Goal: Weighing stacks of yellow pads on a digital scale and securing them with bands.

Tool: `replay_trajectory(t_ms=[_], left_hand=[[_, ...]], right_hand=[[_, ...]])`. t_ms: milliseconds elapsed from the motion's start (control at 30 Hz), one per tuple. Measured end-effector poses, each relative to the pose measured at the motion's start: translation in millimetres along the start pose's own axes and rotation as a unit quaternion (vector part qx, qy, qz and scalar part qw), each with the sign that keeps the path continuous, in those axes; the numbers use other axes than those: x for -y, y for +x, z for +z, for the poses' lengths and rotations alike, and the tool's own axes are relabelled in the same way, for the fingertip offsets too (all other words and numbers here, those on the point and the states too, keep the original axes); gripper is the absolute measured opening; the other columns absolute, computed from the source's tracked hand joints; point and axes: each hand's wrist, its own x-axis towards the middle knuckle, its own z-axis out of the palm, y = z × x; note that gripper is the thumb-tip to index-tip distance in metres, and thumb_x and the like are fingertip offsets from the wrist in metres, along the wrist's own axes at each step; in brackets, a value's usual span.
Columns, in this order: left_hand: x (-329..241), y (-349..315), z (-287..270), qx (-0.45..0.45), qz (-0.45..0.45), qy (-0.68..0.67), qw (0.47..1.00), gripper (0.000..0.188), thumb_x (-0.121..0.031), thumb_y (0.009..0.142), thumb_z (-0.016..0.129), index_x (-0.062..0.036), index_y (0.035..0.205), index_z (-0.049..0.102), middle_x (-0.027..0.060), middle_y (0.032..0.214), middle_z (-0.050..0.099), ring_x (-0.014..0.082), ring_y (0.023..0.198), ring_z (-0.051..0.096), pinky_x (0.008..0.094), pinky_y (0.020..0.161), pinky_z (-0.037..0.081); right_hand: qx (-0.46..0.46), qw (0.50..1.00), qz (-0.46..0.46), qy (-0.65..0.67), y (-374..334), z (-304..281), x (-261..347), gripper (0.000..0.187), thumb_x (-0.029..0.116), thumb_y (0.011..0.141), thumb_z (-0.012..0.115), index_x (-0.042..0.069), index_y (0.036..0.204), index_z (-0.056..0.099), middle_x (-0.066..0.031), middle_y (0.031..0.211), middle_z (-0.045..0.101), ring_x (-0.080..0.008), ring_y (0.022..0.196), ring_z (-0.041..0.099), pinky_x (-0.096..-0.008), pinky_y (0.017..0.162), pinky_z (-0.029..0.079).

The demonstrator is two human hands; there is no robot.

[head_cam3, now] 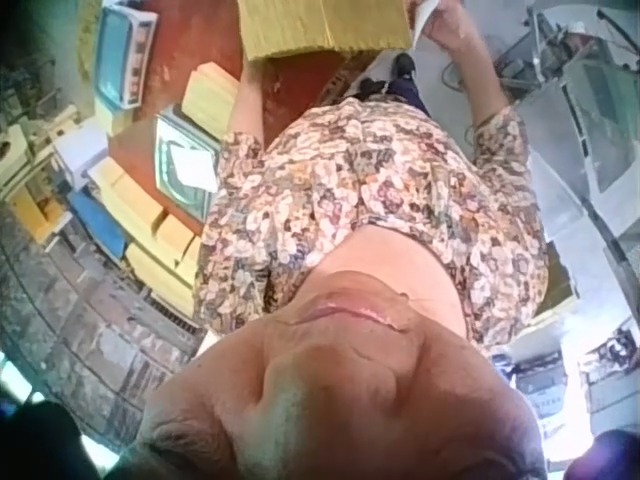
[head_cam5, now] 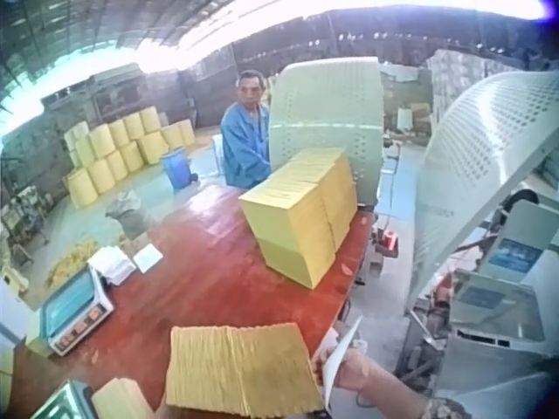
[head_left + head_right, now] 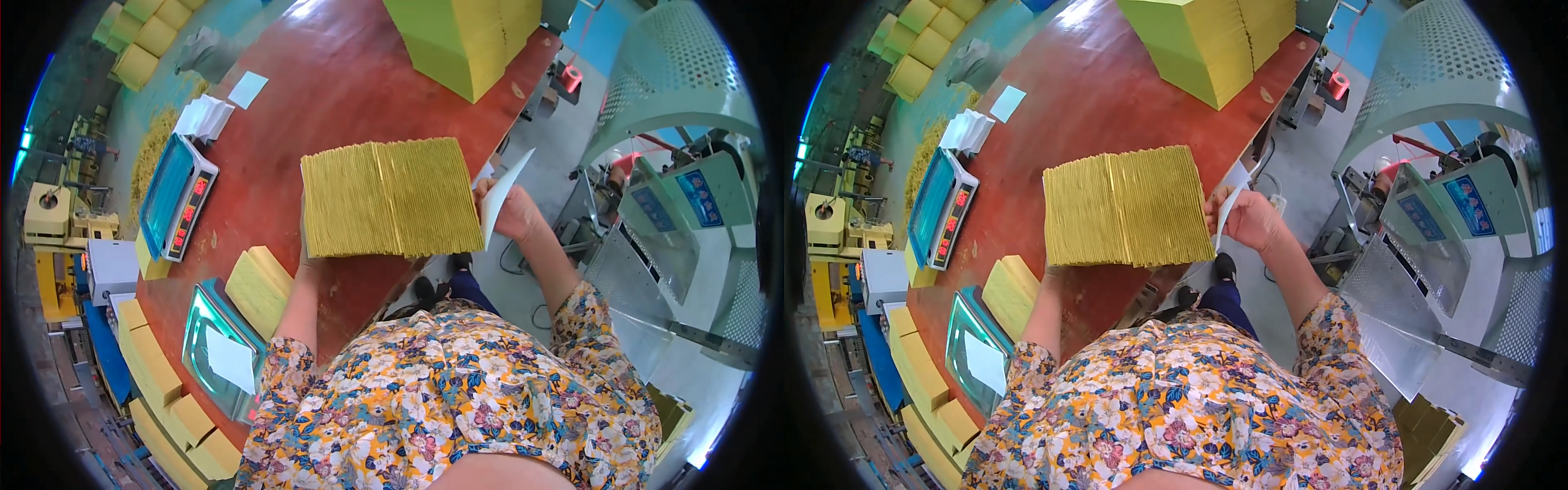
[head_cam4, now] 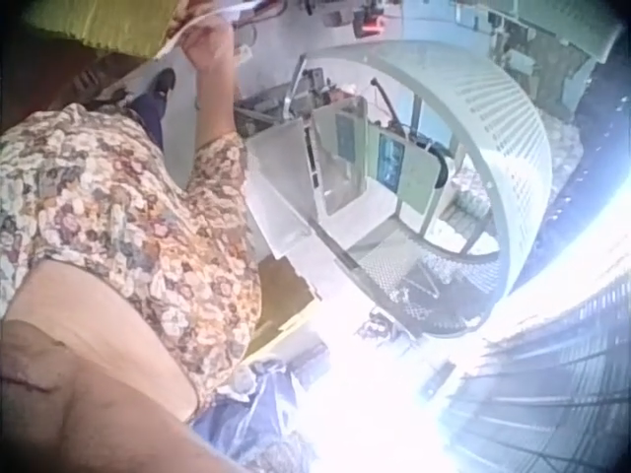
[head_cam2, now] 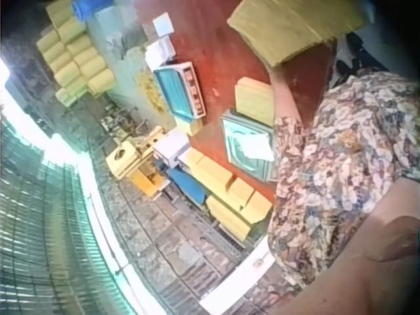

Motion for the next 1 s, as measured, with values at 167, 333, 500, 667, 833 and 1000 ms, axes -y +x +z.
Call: replay_trajectory(t_ms=[167,333,500,667,833,1000], left_hand=[[6,-14,-14,0.073,0.022,-0.023,0.997,0.048,-0.040,0.104,0.041,-0.0076,0.139,0.046,0.0059,0.128,0.057,0.0150,0.116,0.056,0.0332,0.097,0.049],[-7,-28,-28,0.115,0.015,-0.129,0.985,0.060,-0.051,0.103,0.036,-0.0065,0.142,0.044,0.0100,0.136,0.052,0.0224,0.122,0.053,0.0373,0.103,0.045],[-31,-51,-17,0.088,-0.007,-0.134,0.987,0.065,-0.055,0.102,0.032,-0.0064,0.145,0.040,0.0118,0.139,0.050,0.0246,0.123,0.052,0.0382,0.104,0.045],[-35,-61,-15,0.084,0.009,-0.113,0.990,0.067,-0.056,0.102,0.031,-0.0066,0.145,0.039,0.0125,0.139,0.049,0.0245,0.123,0.053,0.0384,0.102,0.046],[-41,-63,-1,0.076,0.002,-0.114,0.991,0.068,-0.058,0.101,0.031,-0.0072,0.145,0.039,0.0116,0.137,0.049,0.0234,0.121,0.054,0.0376,0.100,0.048],[-42,-55,9,0.081,0.007,-0.105,0.991,0.068,-0.059,0.101,0.031,-0.0075,0.145,0.039,0.0113,0.136,0.050,0.0234,0.120,0.054,0.0375,0.100,0.048]], right_hand=[[-0.185,0.978,-0.023,-0.090,-10,23,-15,0.033,-0.003,0.076,0.046,-0.002,0.107,0.056,-0.0072,0.084,0.063,-0.0184,0.075,0.065,-0.0318,0.070,0.054],[-0.229,0.959,-0.035,-0.163,-20,54,-28,0.041,0.001,0.074,0.048,-0.003,0.114,0.055,-0.0099,0.087,0.065,-0.0193,0.074,0.067,-0.0337,0.066,0.054],[-0.262,0.933,-0.093,-0.229,-11,48,-47,0.041,-0.003,0.078,0.048,-0.002,0.118,0.055,-0.0070,0.081,0.064,-0.0120,0.062,0.059,-0.0244,0.053,0.045],[-0.301,0.905,-0.152,-0.258,-4,67,-58,0.049,-0.005,0.078,0.049,0.000,0.126,0.057,-0.0059,0.084,0.062,-0.0136,0.076,0.057,-0.0254,0.066,0.044],[-0.298,0.901,-0.183,-0.256,2,64,-59,0.049,-0.009,0.080,0.048,0.002,0.125,0.060,-0.0050,0.087,0.063,-0.0118,0.077,0.058,-0.0243,0.069,0.046],[-0.305,0.895,-0.175,-0.272,6,56,-58,0.044,-0.009,0.082,0.049,0.003,0.120,0.065,-0.0048,0.091,0.065,-0.0098,0.079,0.059,-0.0232,0.069,0.047]])
